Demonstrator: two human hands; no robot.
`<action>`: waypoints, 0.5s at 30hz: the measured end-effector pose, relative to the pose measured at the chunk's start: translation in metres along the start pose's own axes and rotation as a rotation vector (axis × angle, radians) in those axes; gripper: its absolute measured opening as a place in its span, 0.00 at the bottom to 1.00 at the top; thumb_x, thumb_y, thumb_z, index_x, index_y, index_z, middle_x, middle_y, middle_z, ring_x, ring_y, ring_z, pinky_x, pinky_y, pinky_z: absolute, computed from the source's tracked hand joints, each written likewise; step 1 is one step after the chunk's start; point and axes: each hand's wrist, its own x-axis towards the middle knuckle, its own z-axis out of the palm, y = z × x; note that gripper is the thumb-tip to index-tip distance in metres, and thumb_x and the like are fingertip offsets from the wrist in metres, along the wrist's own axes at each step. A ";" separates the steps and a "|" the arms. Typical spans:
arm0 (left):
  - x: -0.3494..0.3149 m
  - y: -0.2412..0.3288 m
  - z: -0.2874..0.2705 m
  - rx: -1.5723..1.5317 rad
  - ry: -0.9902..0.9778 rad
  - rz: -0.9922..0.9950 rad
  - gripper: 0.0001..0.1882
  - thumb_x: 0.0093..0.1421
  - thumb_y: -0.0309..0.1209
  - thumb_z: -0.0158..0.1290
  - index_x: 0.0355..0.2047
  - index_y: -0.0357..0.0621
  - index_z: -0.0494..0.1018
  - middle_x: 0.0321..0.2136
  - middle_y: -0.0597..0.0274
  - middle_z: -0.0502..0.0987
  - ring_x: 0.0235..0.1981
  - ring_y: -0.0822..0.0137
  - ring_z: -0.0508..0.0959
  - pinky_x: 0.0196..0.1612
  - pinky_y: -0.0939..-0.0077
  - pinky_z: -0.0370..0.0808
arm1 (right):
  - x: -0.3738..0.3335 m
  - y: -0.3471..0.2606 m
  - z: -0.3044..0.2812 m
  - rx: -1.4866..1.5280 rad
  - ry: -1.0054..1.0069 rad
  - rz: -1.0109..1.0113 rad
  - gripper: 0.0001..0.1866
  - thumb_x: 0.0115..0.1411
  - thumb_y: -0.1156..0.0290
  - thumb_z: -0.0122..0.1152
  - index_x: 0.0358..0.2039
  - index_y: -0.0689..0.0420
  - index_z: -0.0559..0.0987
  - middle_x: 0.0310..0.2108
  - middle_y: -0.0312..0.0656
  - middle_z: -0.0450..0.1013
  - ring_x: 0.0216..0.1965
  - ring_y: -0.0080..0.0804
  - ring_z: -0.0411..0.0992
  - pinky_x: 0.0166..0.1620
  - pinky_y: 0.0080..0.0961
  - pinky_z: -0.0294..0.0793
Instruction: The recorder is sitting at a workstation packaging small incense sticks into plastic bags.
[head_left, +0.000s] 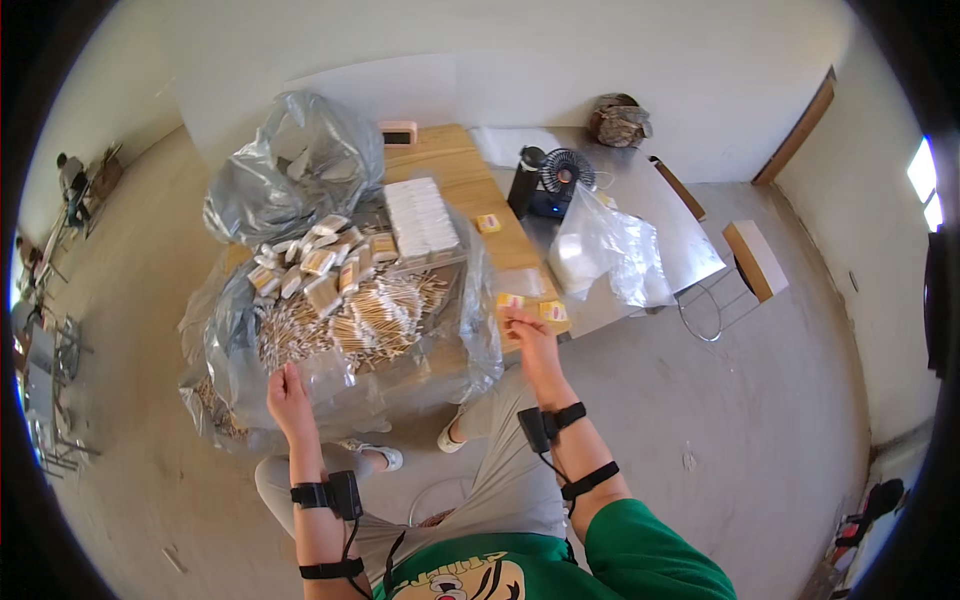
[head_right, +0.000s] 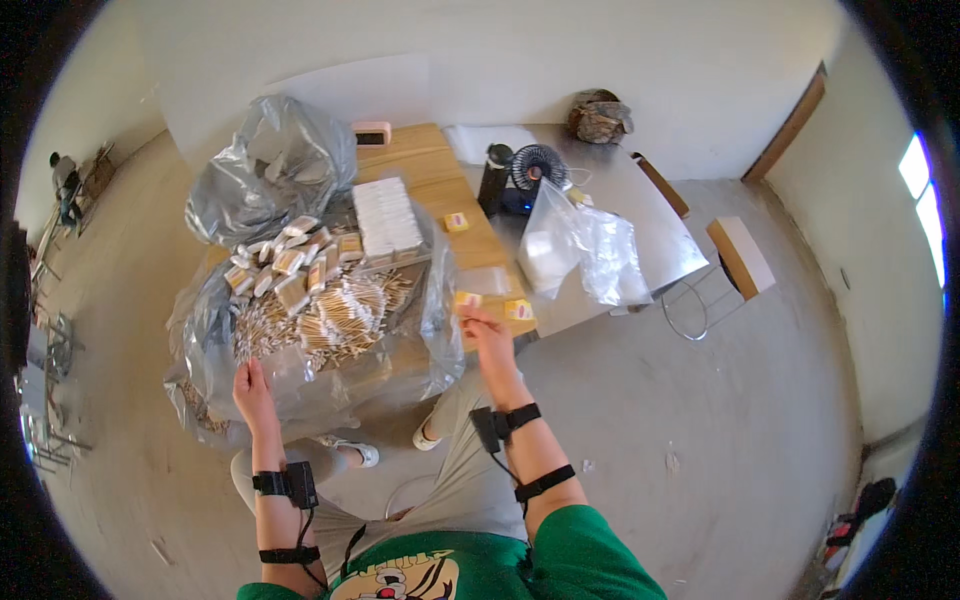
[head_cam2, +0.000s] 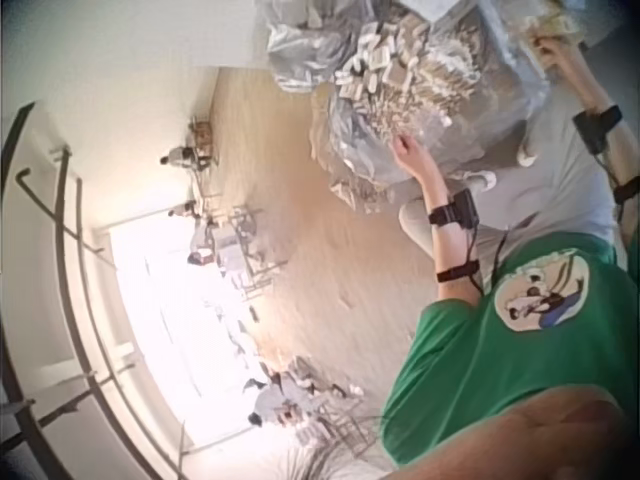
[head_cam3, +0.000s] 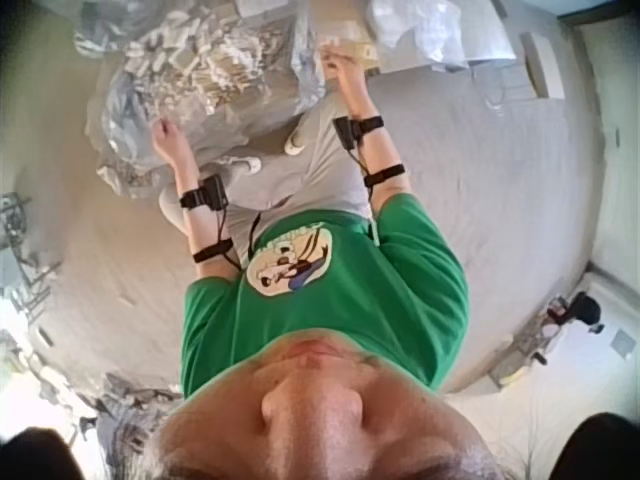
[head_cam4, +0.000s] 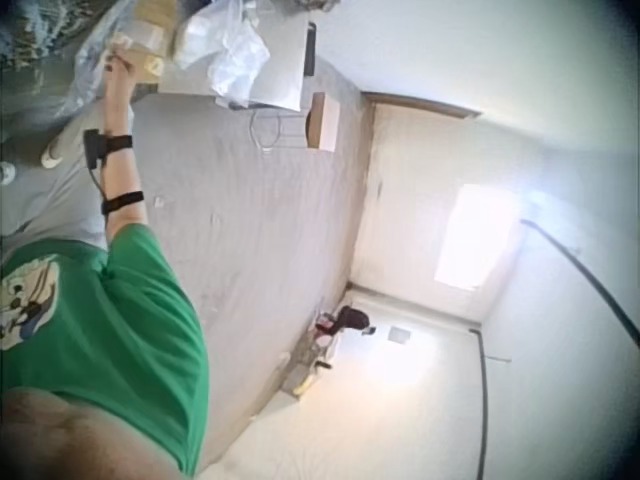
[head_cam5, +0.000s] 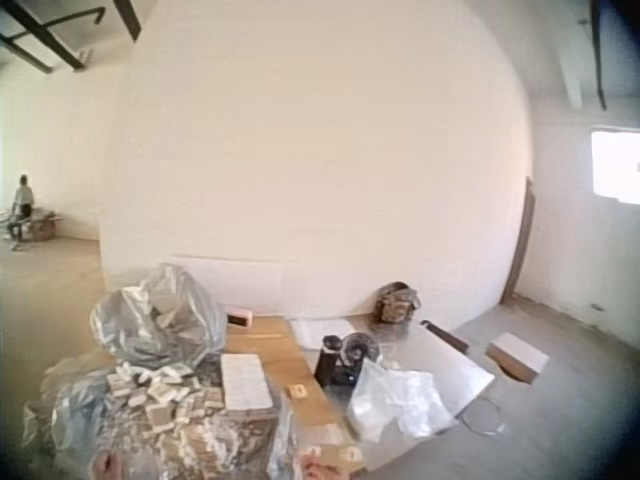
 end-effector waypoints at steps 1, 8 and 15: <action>-0.003 0.002 0.004 -0.002 -0.014 0.006 0.16 0.62 0.35 0.49 0.19 0.41 0.65 0.13 0.73 0.61 0.15 0.80 0.58 0.18 0.82 0.56 | 0.006 -0.002 -0.022 -0.037 0.103 -0.012 0.13 0.52 0.80 0.48 0.37 0.61 0.78 0.32 0.38 0.74 0.32 0.23 0.70 0.37 0.19 0.68; -0.013 0.001 0.035 0.056 -0.092 0.096 0.15 0.62 0.35 0.49 0.21 0.41 0.66 0.13 0.72 0.62 0.15 0.81 0.60 0.18 0.84 0.56 | 0.045 0.004 -0.094 -0.146 0.325 0.107 0.12 0.52 0.81 0.47 0.35 0.63 0.78 0.26 0.40 0.72 0.23 0.24 0.69 0.24 0.19 0.65; -0.030 0.012 0.076 0.037 -0.243 0.110 0.16 0.62 0.35 0.49 0.19 0.42 0.66 0.12 0.72 0.63 0.14 0.81 0.60 0.18 0.83 0.57 | 0.072 -0.003 -0.119 -0.769 0.157 0.212 0.11 0.55 0.70 0.49 0.35 0.58 0.79 0.16 0.40 0.70 0.15 0.27 0.67 0.20 0.23 0.66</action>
